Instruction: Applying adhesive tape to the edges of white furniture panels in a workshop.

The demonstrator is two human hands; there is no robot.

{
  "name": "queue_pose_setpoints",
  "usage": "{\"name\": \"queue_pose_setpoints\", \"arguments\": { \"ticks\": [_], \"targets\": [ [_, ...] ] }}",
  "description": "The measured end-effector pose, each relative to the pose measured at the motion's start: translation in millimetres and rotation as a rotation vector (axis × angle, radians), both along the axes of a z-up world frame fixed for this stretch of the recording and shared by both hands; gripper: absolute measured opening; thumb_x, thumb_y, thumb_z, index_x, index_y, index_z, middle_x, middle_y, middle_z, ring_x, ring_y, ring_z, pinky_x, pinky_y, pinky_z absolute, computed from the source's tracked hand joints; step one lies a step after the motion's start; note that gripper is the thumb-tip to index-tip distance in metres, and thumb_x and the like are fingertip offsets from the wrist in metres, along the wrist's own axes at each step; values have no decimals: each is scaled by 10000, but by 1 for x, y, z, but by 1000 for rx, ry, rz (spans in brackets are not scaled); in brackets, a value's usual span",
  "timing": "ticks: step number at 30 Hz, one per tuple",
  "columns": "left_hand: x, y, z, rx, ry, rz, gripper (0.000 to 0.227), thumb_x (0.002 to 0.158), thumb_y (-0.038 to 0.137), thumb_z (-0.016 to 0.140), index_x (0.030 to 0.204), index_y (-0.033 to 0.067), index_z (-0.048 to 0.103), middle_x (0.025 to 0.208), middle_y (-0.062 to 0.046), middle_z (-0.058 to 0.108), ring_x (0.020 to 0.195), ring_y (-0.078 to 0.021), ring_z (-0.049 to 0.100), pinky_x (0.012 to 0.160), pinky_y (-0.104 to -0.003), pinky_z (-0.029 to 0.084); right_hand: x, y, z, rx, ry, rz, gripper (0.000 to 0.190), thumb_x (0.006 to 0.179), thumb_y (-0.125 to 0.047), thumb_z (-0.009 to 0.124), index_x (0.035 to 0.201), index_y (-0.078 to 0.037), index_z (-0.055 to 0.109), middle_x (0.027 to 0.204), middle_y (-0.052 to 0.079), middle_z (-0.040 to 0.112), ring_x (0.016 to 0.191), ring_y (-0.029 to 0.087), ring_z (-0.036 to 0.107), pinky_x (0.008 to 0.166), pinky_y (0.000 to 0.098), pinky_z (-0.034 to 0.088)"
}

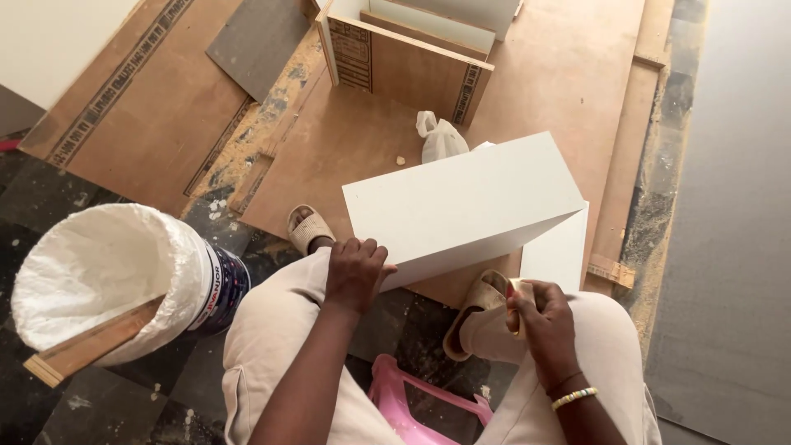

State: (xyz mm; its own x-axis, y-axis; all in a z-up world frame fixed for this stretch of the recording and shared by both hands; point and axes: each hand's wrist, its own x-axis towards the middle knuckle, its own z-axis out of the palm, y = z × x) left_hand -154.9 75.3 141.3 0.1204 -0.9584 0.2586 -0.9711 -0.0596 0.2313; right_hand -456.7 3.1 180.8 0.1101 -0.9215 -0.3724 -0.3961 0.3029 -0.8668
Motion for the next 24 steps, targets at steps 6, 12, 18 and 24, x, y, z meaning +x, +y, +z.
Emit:
{"name": "queue_pose_setpoints", "arguments": {
  "ticks": [6, 12, 18, 24],
  "targets": [
    [-4, -1, 7, 34, 111, 53, 319, 778, 343, 844, 866, 79, 689, 923, -74, 682, 927, -306, 633, 791, -433, 541, 5, 12, -33, 106, -199, -100, 355, 982, -139, 585, 1304, 10, 560, 966, 152, 733, 687, 150, 663, 604, 292, 580],
    [9, 1, -27, 108, 116, 30, 230, 772, 143, 777, 1001, 145, 751, 1092, -33, 735, 1064, -233, 677, 944, -389, 548, 31, 24, -9, 145, -103, 213, 802, 912, -36, 556, 1617, -183, 204, 1046, 159, 758, 732, 189, 722, 631, 307, 634],
    [-30, 31, 52, 321, 838, 232, 456, 842, 493, 809, 1104, 123, 770, 1092, -68, 759, 1024, -206, 743, 879, -377, 596, 67, 54, 20, 240, -313, 324, 1040, 883, -56, 607, 1662, -253, -53, 965, 206, 777, 685, 240, 747, 574, 359, 630],
    [-46, 60, 10, 384, 1722, 112, 364, 775, 215, 878, 1038, 2, 743, 925, -146, 791, 808, -197, 785, 729, -312, 654, 61, 79, -2, 183, -436, 415, 970, 912, -77, 651, 1625, -132, -4, 839, 161, 757, 678, 170, 742, 584, 281, 609]
  ]
}}
